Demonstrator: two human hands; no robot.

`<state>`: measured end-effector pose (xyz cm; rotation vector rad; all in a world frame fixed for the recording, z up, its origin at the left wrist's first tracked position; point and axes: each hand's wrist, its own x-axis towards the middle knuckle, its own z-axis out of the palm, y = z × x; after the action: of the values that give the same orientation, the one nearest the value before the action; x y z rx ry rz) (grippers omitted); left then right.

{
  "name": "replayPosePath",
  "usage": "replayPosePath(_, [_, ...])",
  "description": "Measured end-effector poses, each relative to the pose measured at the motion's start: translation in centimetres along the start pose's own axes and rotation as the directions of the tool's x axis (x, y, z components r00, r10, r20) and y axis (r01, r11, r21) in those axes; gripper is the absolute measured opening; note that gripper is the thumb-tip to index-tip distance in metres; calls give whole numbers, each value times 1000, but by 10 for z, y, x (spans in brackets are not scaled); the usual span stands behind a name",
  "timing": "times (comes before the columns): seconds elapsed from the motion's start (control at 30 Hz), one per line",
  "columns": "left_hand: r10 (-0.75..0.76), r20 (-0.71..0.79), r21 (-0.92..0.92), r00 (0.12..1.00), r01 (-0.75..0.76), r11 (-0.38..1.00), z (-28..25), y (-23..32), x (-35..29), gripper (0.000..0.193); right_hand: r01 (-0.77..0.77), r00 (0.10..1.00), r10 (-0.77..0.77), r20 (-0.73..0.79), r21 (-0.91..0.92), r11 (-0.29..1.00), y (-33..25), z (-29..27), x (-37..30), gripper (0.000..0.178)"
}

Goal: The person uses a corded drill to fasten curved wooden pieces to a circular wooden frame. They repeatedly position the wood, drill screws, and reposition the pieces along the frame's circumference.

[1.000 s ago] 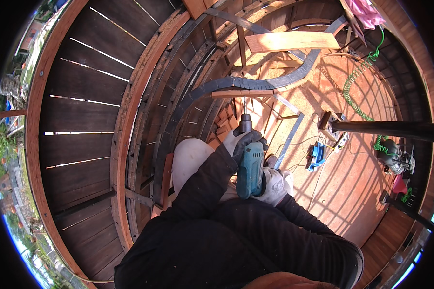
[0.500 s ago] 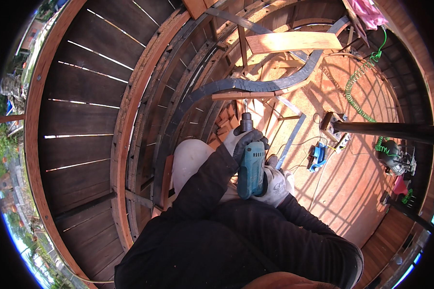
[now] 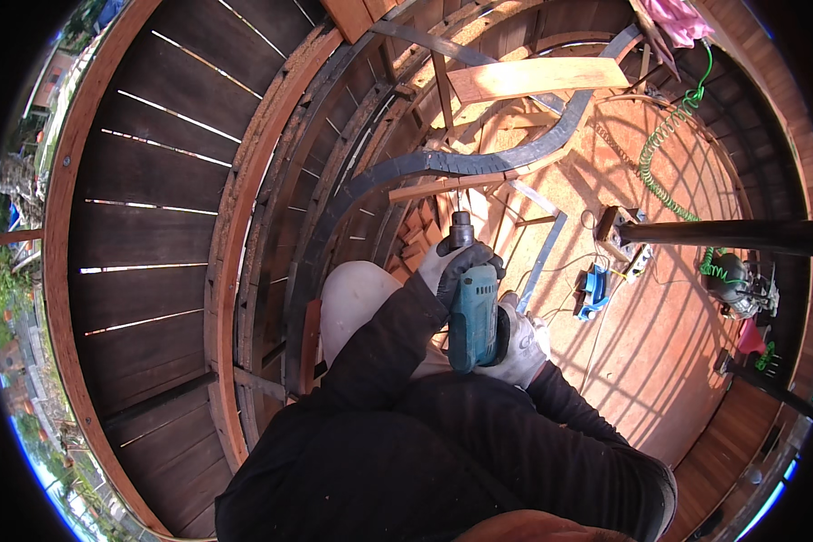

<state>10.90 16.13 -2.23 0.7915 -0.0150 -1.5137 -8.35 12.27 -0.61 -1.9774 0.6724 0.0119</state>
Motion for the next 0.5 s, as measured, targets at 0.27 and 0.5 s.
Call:
replayPosePath(0.27, [-1,7,15,1000,1,1000,1,-14,3,23,-58,997,52,-59,-112,992,-7,-6,-9,67])
replayPosePath(0.5, [30,-143,-48,989,-37,998,16,-30,-3,18,48,985,-81,-150,-212,976,12,-9,-32,96])
